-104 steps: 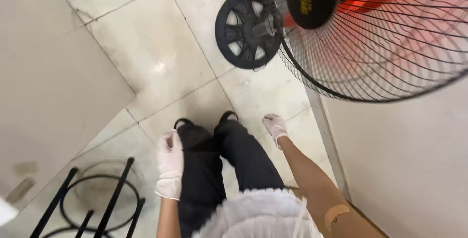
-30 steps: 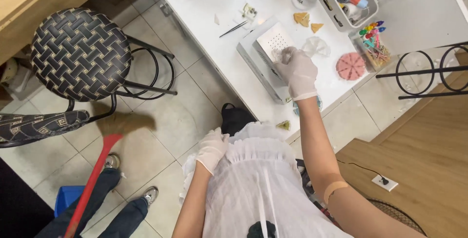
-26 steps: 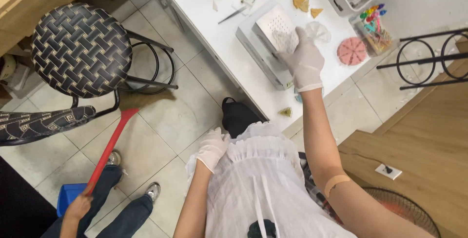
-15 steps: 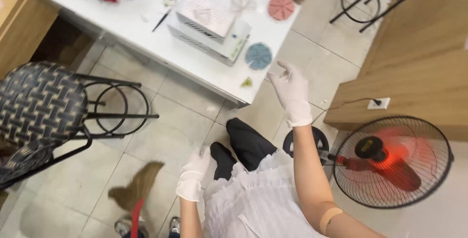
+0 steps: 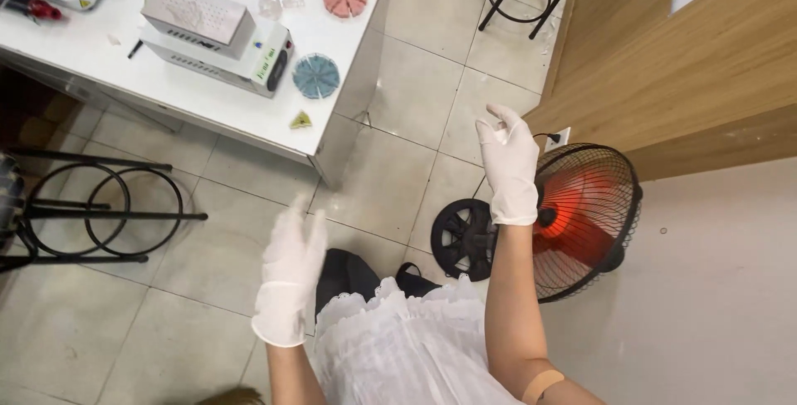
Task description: Making wax seals by melting wax, pouring it into a mold, and cleaning the equipment.
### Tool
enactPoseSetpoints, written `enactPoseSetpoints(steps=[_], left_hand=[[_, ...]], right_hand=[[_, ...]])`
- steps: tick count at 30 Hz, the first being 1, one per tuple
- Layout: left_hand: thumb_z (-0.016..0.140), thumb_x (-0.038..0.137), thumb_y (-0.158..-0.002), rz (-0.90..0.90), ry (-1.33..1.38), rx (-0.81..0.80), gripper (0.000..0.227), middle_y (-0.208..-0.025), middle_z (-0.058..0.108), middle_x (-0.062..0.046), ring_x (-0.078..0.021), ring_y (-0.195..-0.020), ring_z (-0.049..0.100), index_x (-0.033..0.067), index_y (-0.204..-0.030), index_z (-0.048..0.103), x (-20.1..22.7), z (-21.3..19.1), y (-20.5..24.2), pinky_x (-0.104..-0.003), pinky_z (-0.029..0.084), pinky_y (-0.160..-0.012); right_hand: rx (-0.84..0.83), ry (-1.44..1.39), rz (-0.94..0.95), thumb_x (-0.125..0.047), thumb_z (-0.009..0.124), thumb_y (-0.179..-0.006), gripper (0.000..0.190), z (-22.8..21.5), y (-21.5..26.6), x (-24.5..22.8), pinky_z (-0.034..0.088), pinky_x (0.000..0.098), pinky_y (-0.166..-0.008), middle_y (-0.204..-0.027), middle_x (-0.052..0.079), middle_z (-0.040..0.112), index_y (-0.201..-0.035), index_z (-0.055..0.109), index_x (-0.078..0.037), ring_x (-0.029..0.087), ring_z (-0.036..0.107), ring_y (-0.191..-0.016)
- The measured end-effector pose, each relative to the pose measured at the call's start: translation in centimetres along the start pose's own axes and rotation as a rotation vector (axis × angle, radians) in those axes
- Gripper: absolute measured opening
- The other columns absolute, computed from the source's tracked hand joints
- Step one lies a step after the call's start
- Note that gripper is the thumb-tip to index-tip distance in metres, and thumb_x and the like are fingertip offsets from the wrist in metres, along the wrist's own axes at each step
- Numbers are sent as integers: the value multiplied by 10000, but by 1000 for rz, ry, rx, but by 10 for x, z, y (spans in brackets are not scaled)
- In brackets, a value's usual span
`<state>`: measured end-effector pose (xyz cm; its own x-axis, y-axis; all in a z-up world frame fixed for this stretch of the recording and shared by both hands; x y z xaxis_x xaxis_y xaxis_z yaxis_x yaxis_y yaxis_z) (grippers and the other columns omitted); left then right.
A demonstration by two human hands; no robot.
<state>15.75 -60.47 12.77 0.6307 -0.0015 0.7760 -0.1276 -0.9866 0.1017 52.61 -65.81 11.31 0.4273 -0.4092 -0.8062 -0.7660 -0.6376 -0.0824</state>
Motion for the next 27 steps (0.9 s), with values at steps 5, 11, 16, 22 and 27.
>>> enactPoseSetpoints(steps=[5,11,16,22,27], left_hand=[[553,498,-993,-232,-379,-682,522,-1215,678,-182,-363,-1157,629,127,-1358,598,-7,121,89,-437,502,-1001],[565,469,-948,19,-353,-401,544,-1157,690,-204,-380,-1065,649,72,-1317,607,1,124,144,-461,512,-909],[535,484,-988,-103,-577,-383,480,-1071,713,-187,-371,-993,683,94,-1251,633,-12,116,156,-470,537,-870],[537,483,-973,16,-550,-316,472,-1033,719,-188,-381,-939,695,95,-1218,647,4,127,165,-473,551,-824],[573,489,-952,29,-469,-408,512,-1073,699,-214,-407,-959,672,78,-1250,636,10,136,172,-479,539,-824]], right_hand=[[-26,-29,0,-243,763,-909,343,-44,1,38,539,293,-814,-966,64,705,-1229,725,-125,129,660,-856],[-106,-91,28,-256,734,-932,326,-58,11,50,540,280,-779,-935,42,710,-1234,722,-133,117,643,-814],[-119,-124,-8,-246,735,-937,319,-66,18,51,534,272,-806,-938,48,723,-1232,730,-124,111,651,-839],[-91,-183,-8,-234,722,-942,308,-81,24,63,536,267,-834,-993,48,745,-1222,726,-106,109,665,-879],[-79,-162,-12,-230,712,-946,286,-91,27,78,542,277,-858,-1035,61,760,-1192,727,-86,130,700,-916]])
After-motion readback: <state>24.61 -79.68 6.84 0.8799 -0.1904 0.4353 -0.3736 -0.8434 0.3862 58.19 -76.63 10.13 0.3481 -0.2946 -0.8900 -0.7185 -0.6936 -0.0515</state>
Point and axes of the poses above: each hand's wrist, its own y-axis away from the middle knuckle, its own z-axis out of the palm, x = y × z, the point moved 6 cm from there along -y, towards the middle knuckle
